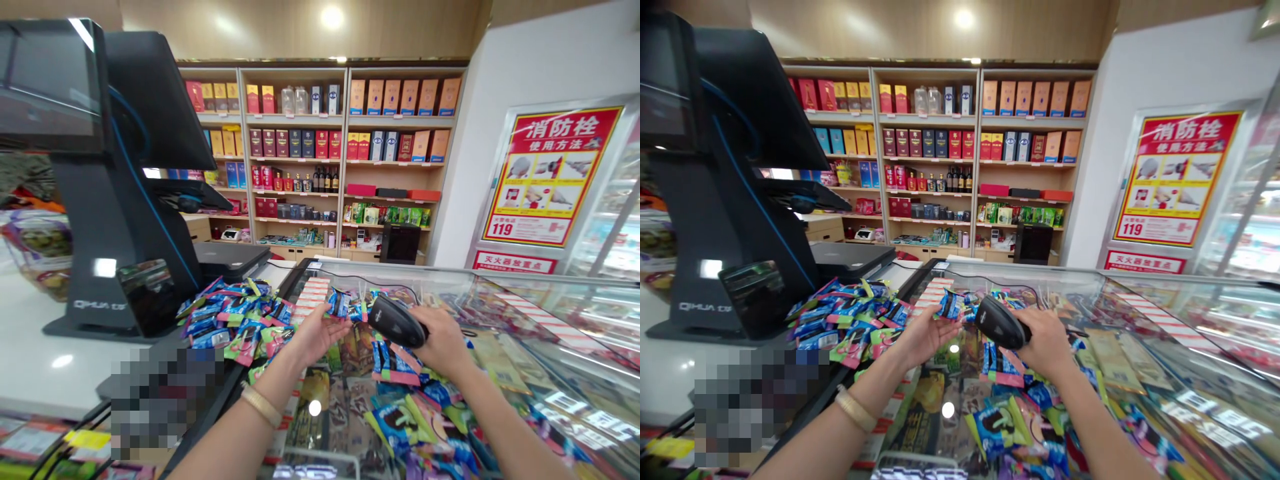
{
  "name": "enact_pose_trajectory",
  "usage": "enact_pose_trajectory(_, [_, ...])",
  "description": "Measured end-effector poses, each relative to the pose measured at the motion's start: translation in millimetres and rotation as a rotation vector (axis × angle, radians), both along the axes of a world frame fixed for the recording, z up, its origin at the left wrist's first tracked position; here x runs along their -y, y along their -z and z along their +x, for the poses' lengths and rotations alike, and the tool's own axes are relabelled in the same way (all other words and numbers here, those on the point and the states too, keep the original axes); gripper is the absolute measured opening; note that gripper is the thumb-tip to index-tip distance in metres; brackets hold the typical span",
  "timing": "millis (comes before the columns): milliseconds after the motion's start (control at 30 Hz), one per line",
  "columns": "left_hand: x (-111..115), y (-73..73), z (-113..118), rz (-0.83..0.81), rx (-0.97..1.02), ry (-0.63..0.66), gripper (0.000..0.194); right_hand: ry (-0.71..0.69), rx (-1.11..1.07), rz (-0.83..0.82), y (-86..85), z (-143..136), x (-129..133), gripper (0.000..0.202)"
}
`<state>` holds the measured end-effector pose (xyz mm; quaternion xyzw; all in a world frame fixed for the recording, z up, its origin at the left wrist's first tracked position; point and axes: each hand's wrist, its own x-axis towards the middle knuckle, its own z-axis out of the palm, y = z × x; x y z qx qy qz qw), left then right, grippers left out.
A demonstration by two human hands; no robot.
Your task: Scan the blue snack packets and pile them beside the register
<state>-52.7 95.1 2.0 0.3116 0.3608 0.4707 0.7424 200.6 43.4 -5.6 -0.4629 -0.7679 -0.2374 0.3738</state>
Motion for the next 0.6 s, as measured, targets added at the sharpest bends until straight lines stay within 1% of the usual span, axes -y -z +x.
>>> enact_pose_trajectory(67, [2.6,-2.2,-1.1,-0.033,0.061,0.010,0.028,-0.011,-0.008,-0.022,0.0,-1.5,0.7,0.027])
enact_pose_trajectory(133, [3.9,-3.1,-0.7,-0.031,0.084,0.028,0.030,-0.022,-0.017,-0.047,-0.2,-2.7,1.4,0.026])
enact_pose_trajectory(333, [5.1,-5.5,-0.2,-0.045,0.105,0.090,0.035,-0.030,-0.005,-0.077,-1.5,-3.3,2.0,0.022])
enact_pose_trajectory(600, [5.3,-6.2,-3.0,-0.044,0.121,0.119,0.036,-0.026,0.015,-0.073,1.9,-1.3,0.2,0.027])
